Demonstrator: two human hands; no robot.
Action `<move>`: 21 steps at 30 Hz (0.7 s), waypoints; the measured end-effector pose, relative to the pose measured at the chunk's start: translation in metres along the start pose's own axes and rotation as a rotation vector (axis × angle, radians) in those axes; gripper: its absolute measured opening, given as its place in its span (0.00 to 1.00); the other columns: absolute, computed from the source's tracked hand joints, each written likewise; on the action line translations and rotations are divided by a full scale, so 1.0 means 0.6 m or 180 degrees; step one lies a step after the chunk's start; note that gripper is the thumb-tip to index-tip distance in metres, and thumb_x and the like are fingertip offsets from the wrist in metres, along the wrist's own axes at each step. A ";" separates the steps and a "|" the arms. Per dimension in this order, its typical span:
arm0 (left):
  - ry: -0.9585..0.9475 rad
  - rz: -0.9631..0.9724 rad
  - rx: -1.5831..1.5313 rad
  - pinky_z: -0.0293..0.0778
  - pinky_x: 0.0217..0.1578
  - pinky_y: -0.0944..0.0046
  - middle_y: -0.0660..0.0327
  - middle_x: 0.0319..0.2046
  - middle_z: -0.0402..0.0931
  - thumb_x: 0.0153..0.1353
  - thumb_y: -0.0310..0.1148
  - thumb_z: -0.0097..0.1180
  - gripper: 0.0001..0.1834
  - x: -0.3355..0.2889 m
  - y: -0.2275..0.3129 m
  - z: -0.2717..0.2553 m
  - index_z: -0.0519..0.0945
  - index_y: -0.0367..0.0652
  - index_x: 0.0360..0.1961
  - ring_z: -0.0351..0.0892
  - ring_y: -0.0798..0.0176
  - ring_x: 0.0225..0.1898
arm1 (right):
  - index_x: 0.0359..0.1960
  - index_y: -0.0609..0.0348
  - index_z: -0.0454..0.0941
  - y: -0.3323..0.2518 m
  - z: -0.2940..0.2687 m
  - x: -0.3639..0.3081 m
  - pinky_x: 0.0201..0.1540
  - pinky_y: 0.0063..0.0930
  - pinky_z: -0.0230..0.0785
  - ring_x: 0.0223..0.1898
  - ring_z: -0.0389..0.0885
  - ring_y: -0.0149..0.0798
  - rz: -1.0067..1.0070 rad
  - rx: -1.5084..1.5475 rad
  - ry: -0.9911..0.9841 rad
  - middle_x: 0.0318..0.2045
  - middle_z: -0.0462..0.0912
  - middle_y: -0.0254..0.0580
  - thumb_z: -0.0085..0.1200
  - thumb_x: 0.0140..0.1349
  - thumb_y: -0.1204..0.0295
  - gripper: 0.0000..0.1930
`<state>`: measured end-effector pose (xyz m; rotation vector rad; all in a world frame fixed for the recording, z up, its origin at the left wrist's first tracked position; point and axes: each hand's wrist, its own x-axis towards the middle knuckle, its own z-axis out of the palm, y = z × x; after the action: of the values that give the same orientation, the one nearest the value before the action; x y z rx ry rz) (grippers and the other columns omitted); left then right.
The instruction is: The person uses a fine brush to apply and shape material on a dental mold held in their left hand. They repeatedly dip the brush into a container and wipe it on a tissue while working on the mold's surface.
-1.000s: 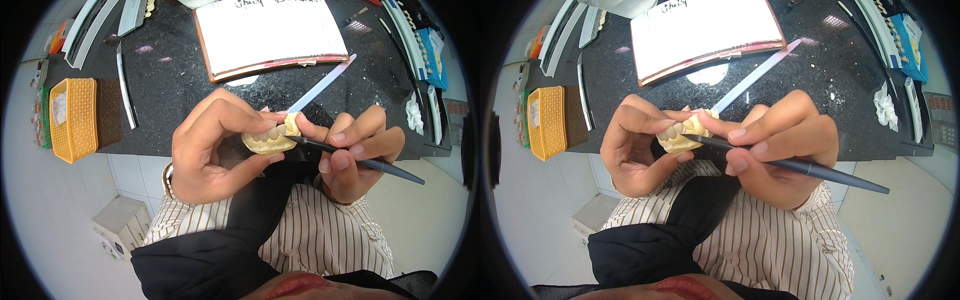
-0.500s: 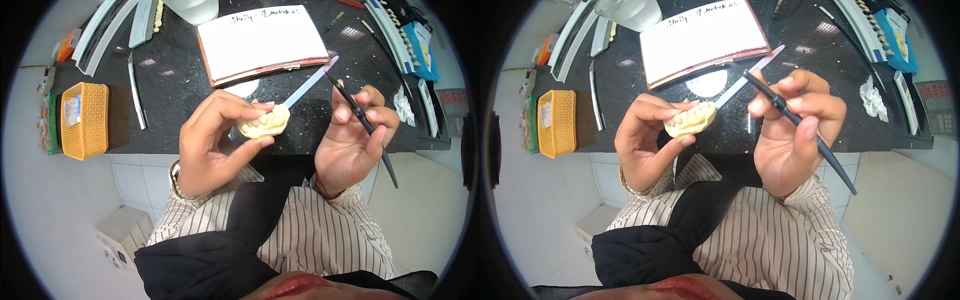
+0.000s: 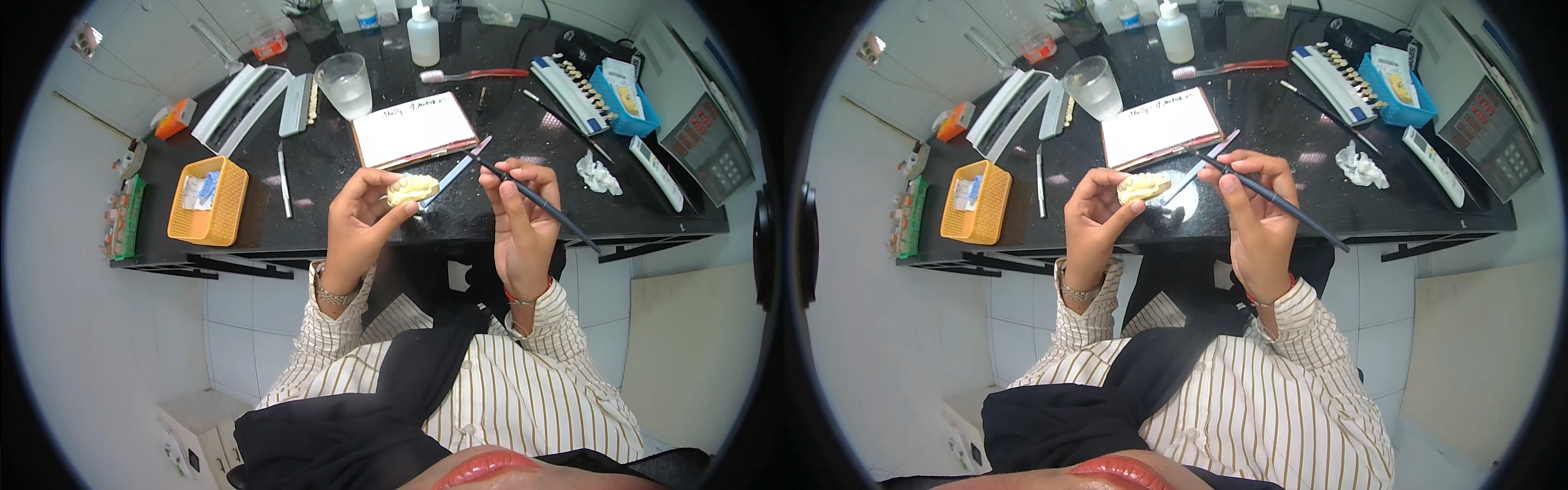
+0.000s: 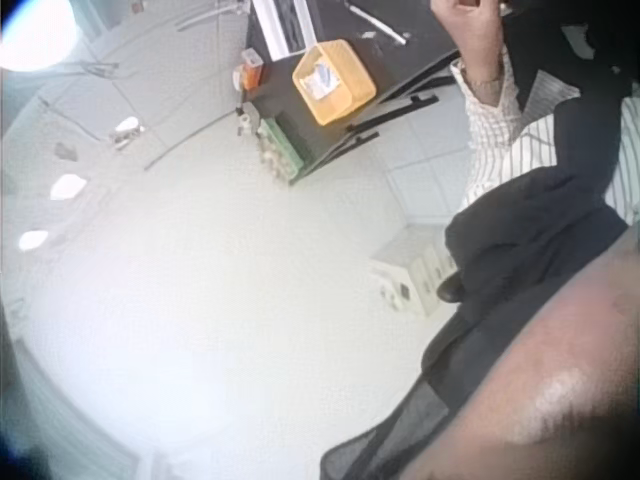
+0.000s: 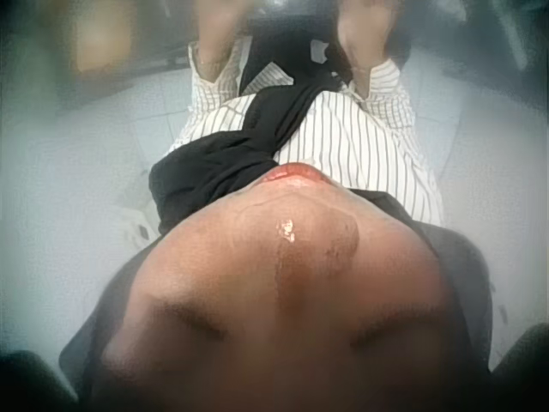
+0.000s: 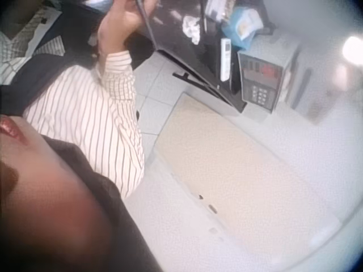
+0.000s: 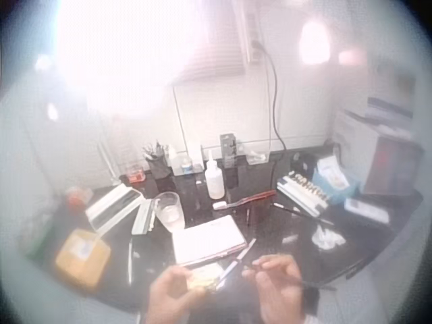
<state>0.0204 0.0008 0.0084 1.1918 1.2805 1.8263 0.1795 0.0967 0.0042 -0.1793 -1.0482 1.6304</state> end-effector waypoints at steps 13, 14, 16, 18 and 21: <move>-0.0851 0.0852 -0.0224 0.72 0.46 0.66 0.54 0.37 0.69 0.45 0.14 0.61 0.20 -0.065 0.100 0.110 0.70 0.30 0.41 0.74 0.61 0.45 | 0.38 0.63 0.66 -0.149 0.005 -0.077 0.50 0.39 0.74 0.36 0.80 0.38 -0.0888 -0.0377 -0.0908 0.36 0.73 0.48 0.53 0.59 0.78 0.09; -0.0900 0.0879 -0.0239 0.72 0.45 0.66 0.54 0.37 0.70 0.46 0.15 0.61 0.20 -0.068 0.101 0.114 0.70 0.30 0.41 0.75 0.62 0.44 | 0.38 0.62 0.66 -0.155 0.003 -0.081 0.50 0.39 0.74 0.36 0.80 0.38 -0.0952 -0.0432 -0.0924 0.36 0.73 0.47 0.52 0.59 0.78 0.09; -0.0970 0.0929 -0.0222 0.74 0.44 0.65 0.55 0.37 0.71 0.46 0.16 0.63 0.19 -0.076 0.104 0.118 0.72 0.29 0.41 0.76 0.64 0.41 | 0.38 0.62 0.66 -0.164 0.000 -0.090 0.50 0.39 0.74 0.36 0.81 0.38 -0.1060 -0.0493 -0.0971 0.35 0.72 0.46 0.52 0.59 0.77 0.08; -0.1030 0.0858 -0.0300 0.74 0.43 0.66 0.55 0.37 0.71 0.46 0.16 0.63 0.20 -0.085 0.106 0.120 0.72 0.29 0.41 0.76 0.65 0.40 | 0.38 0.62 0.65 -0.168 0.003 -0.096 0.48 0.40 0.75 0.32 0.81 0.39 -0.1200 -0.0528 -0.1010 0.35 0.72 0.47 0.51 0.60 0.76 0.09; -0.1185 0.0679 -0.0358 0.74 0.42 0.67 0.55 0.37 0.71 0.46 0.16 0.63 0.20 -0.095 0.111 0.122 0.72 0.29 0.42 0.76 0.65 0.40 | 0.38 0.63 0.65 -0.169 0.005 -0.105 0.48 0.40 0.75 0.29 0.81 0.38 -0.1361 -0.0577 -0.1097 0.35 0.71 0.48 0.52 0.59 0.77 0.10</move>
<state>0.1120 -0.0424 0.0616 1.5642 0.8589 1.6891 0.2721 0.0389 0.0523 0.2044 -1.3900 1.2001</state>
